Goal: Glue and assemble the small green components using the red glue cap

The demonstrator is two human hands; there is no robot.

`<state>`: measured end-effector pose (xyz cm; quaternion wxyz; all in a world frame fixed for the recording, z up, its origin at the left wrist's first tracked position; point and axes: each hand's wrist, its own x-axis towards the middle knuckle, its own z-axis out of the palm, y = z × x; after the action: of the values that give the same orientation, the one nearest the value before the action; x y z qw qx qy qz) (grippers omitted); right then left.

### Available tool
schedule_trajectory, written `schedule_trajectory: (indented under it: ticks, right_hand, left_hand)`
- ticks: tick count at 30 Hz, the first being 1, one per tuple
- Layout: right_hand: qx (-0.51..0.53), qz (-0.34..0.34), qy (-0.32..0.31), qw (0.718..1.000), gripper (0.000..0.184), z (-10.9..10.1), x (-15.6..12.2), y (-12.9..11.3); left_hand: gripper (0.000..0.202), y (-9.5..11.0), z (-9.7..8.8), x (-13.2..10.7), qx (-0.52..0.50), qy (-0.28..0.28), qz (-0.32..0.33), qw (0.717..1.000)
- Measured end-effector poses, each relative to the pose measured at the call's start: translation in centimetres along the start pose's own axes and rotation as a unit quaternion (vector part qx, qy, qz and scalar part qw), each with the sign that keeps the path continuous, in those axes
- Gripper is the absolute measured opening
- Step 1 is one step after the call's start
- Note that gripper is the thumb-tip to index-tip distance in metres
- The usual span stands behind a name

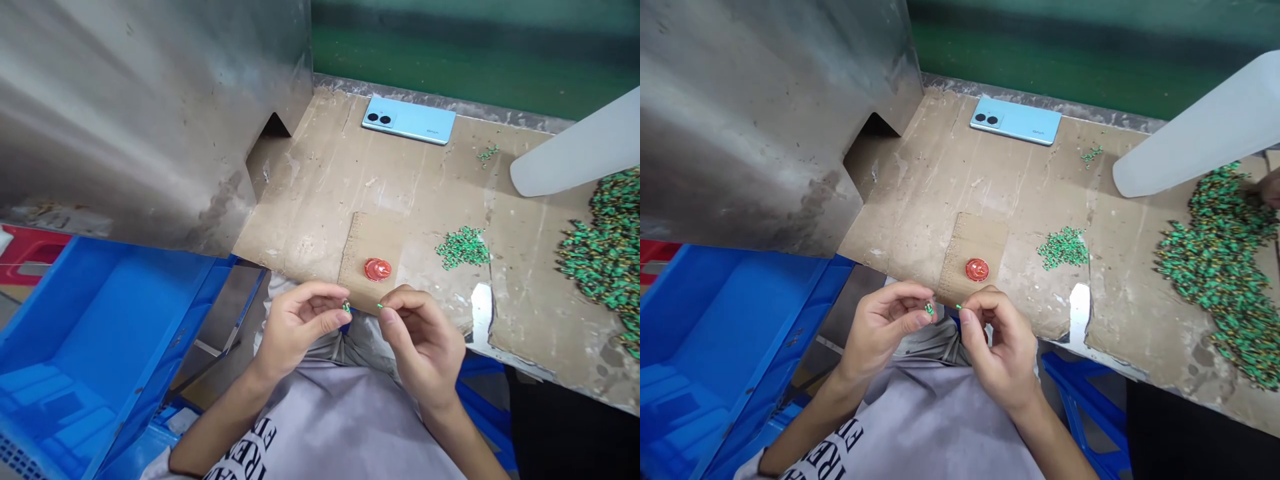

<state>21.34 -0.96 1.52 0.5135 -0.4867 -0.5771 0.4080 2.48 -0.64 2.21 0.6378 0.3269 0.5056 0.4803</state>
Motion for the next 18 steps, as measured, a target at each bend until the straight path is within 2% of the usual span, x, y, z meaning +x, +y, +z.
schedule_trajectory:
  ticks: [5,9,13,18]
  right_hand:
    - [0.041,-0.039,-0.021,0.998,0.017,-0.6,-0.4,0.4]
    - [0.098,-0.036,-0.056,0.993,0.015,-1.0,-0.8,0.8]
    - [0.149,-0.002,-0.079,0.986,0.007,-1.1,-0.9,1.0]
    - [0.22,0.077,-0.09,0.968,0.023,-1.1,-1.2,0.9]
  left_hand:
    - [0.029,-0.3,-0.2,-0.1,-0.019,-0.018,-0.013,1.0]
    - [0.025,-0.3,0.1,-0.2,-0.033,-0.032,-0.023,0.999]
    - [0.025,-0.1,1.0,-0.2,-0.034,-0.07,-0.046,0.996]
    - [0.035,-0.6,1.8,0.2,-0.062,-0.076,-0.061,0.993]
